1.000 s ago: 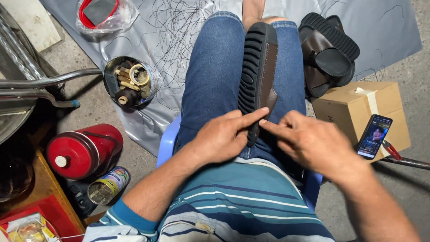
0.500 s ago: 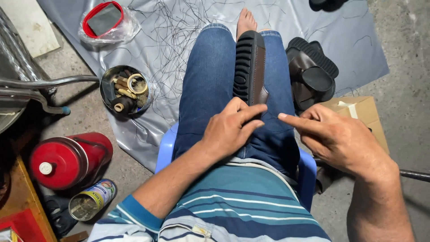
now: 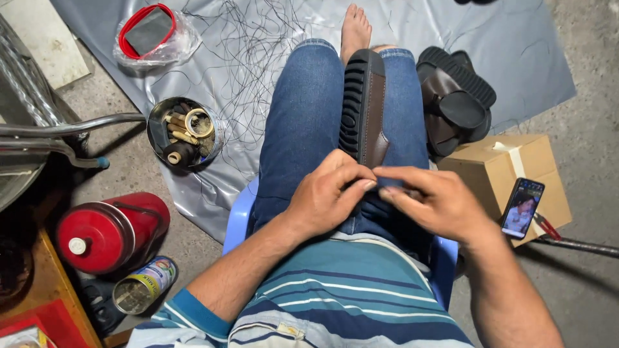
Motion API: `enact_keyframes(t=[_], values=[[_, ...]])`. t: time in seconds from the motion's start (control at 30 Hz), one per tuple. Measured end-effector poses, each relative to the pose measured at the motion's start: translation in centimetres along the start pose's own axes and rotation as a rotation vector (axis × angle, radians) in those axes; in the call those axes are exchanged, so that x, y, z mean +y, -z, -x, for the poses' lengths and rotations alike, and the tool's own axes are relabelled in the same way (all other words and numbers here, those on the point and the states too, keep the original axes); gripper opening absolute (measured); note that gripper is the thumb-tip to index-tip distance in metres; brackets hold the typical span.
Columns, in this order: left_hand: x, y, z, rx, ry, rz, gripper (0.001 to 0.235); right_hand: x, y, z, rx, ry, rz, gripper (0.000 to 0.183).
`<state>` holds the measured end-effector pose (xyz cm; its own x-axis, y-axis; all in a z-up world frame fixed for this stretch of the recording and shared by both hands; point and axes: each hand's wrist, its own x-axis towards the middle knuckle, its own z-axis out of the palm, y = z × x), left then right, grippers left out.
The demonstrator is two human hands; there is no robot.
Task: The person sits on a blue plastic chair and sews a brown sandal sole using a needle and thread. They hold the sandal on their lap and repeatedly push the needle through the material while pulling the thread tight. A smartphone is propped on a nearby box, and other sandals are visible on the floor.
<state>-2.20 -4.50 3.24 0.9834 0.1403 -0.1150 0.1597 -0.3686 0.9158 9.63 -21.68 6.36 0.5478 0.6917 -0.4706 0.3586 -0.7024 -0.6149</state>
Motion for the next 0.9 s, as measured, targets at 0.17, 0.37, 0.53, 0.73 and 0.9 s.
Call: enact_keyframes(t=[0.17, 0.37, 0.53, 0.73, 0.9], values=[[-1.7, -0.2, 1.3, 0.249, -0.060, 0.175, 0.011, -0.9, -1.3, -0.9, 0.019, 0.242, -0.364, 0.009], [-1.3, 0.0, 2.4, 0.238, -0.027, 0.186, 0.009, -1.7, -0.3, -0.8, 0.190, 0.373, -0.234, 0.027], [-1.1, -0.1, 1.5, 0.298, -0.068, 0.130, 0.006, -3.5, -2.1, -0.9, 0.251, 0.359, -0.204, 0.026], [-1.6, 0.9, 0.3, 0.419, -0.118, 0.109, 0.010, -2.4, -1.5, -1.3, 0.305, 0.039, -0.305, 0.003], [-0.6, 0.7, 1.4, 0.393, -0.136, -0.005, 0.013, -2.9, -1.8, -1.5, 0.258, -0.117, -0.692, 0.009]])
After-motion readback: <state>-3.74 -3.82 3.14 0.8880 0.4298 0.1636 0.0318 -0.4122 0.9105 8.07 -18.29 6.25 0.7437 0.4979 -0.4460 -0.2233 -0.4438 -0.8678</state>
